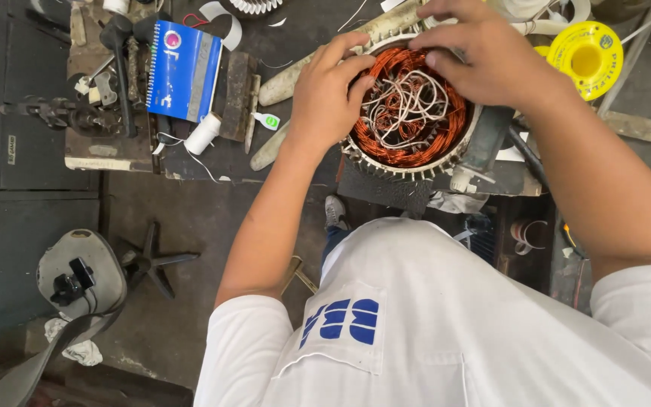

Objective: Shaping and compacting copper windings inside an electric motor stator using a mallet and a wooden wedge.

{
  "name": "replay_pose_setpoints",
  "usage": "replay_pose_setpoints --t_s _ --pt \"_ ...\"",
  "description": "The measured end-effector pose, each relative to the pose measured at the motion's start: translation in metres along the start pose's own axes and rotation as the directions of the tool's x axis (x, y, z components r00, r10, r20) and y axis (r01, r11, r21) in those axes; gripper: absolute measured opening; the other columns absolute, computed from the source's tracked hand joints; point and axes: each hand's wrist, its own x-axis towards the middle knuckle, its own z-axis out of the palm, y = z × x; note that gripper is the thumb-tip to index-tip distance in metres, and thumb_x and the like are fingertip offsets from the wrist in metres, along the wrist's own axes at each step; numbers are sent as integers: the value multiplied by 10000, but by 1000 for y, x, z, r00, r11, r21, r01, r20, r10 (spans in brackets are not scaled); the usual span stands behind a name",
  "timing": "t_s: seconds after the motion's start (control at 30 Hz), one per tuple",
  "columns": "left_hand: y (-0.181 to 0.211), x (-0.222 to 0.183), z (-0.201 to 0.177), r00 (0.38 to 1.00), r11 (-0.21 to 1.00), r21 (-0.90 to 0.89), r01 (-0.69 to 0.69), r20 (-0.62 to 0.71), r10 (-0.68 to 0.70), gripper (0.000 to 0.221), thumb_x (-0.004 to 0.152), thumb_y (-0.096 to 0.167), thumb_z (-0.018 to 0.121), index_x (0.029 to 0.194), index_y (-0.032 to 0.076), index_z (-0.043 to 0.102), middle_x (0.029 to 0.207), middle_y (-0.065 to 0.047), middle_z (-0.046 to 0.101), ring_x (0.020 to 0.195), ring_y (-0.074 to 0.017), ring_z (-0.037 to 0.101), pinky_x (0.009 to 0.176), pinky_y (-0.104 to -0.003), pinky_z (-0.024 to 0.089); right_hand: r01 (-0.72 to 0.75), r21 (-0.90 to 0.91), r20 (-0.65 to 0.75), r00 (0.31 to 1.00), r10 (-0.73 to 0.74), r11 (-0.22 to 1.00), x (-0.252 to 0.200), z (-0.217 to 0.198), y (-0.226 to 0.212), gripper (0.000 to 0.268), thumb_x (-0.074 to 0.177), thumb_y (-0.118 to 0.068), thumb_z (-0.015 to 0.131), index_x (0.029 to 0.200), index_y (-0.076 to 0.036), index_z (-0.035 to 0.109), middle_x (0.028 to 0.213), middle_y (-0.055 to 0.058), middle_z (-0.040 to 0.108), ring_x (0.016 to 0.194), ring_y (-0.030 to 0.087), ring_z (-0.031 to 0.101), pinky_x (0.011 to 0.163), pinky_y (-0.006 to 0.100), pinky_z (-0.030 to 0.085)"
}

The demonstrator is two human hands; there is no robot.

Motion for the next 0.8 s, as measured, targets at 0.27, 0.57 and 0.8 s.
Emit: replay_pose_setpoints --t_s 0.27,0.57,0.8 --pt "-3 20 3 995 1000 -16 -7 96 8 164 941 100 704 1094 86 761 1332 1 544 1120 -290 598 801 -472 504 83 -12 -51 995 -83 996 -2 15 -8 324 994 82 558 1307 103 641 1462 314 480 1348 477 459 1125 550 386" --pt "35 -10 -8 997 993 106 49 55 -55 334 956 14 634 1278 104 637 1436 -46 458 1312 -303 437 987 -563 483 -42 -4 -189 981 41 999 -22 22 -13 253 1007 126 568 1229 111 690 1453 274 518 1338 459 481 1114 558 408" --pt "43 -43 -60 983 982 -64 -176 40 179 180 1025 135 635 1189 67 664 1239 -64 617 1141 -312 587 1014 -501 482 -170 118 -289 937 198 978 -100 -16 -21 196 1102 183 590 1270 161 689 1360 330 657 1269 431 625 1115 520 489"
